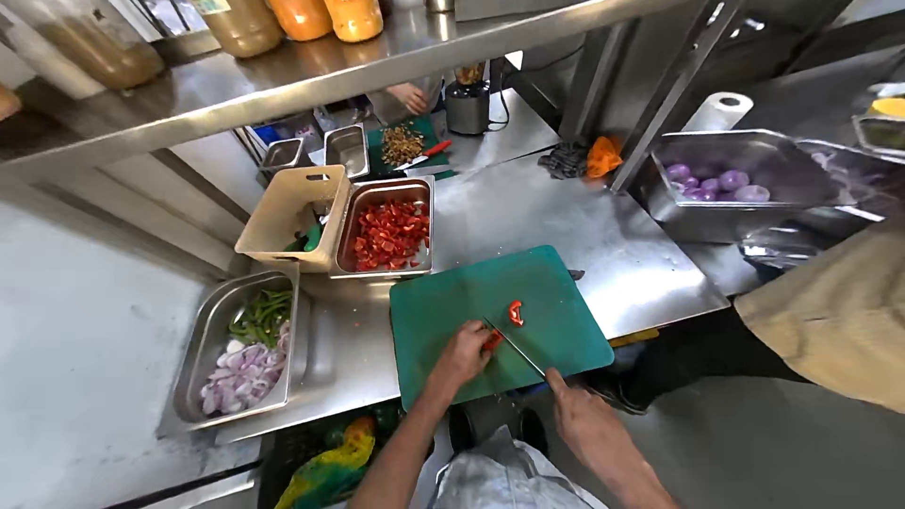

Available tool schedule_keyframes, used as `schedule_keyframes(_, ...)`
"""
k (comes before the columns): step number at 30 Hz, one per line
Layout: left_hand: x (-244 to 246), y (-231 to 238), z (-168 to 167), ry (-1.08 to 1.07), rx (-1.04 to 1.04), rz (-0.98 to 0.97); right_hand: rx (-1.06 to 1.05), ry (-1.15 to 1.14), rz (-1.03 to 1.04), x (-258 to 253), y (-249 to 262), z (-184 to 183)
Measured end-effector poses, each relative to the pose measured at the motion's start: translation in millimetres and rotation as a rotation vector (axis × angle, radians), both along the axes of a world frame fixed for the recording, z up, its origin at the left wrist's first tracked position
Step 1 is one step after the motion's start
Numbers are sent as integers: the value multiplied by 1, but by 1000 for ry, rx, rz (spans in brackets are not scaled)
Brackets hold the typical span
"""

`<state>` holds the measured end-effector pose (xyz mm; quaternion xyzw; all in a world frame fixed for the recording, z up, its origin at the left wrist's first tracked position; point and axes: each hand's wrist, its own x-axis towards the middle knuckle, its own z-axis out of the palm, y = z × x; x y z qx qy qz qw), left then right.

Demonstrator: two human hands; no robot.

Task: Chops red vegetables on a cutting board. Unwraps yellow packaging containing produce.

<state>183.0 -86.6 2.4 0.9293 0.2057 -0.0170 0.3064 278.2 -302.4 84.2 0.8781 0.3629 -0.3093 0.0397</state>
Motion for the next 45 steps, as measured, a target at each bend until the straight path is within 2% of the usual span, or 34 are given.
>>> schedule_keyframes(4,0,4,1,-24,-29,-16,-55,-24,56,-1,11,-1)
schedule_keyframes(9,-6,2,-16,-165,-24,-26,-80,66,31,11,24,-36)
schedule_keyframes(15,-19,2,-22,-295,-29,2,-56,116,59,10,19,-2)
schedule_keyframes(19,-23,6,-32,-269,-10,-34,-36,231,74,15,23,-38)
schedule_keyframes(20,-24,7,-32,-283,-9,-28,-31,230,84,19,24,-38)
schedule_keyframes(22,-29,6,-31,-300,-40,37,11,255,83,25,20,-26)
schedule_keyframes(24,-24,1,-26,-312,-84,181,133,276,37,35,8,-16)
schedule_keyframes(26,-7,-10,-21,-230,-22,287,229,303,-44,45,-5,-11)
schedule_keyframes(29,22,-20,-33,-70,161,230,261,305,-130,55,-17,-16)
schedule_keyframes(32,26,-24,-57,-215,300,213,267,296,-182,56,-28,-24)
schedule_keyframes(34,19,-22,-63,-342,272,278,292,326,-218,52,-36,-27)
schedule_keyframes(36,12,-14,-46,-382,120,397,331,360,-271,47,-44,-31)
schedule_keyframes(39,8,27,21,-490,-1,589,374,396,-337,44,-53,-30)
schedule_keyframes(42,6,94,88,-492,264,759,378,391,-358,44,-58,-37)
schedule_keyframes(44,14,126,112,-482,462,824,388,370,-375,47,-58,-44)
schedule_keyframes(45,19,124,117,-477,500,792,391,365,-395,48,-56,-44)
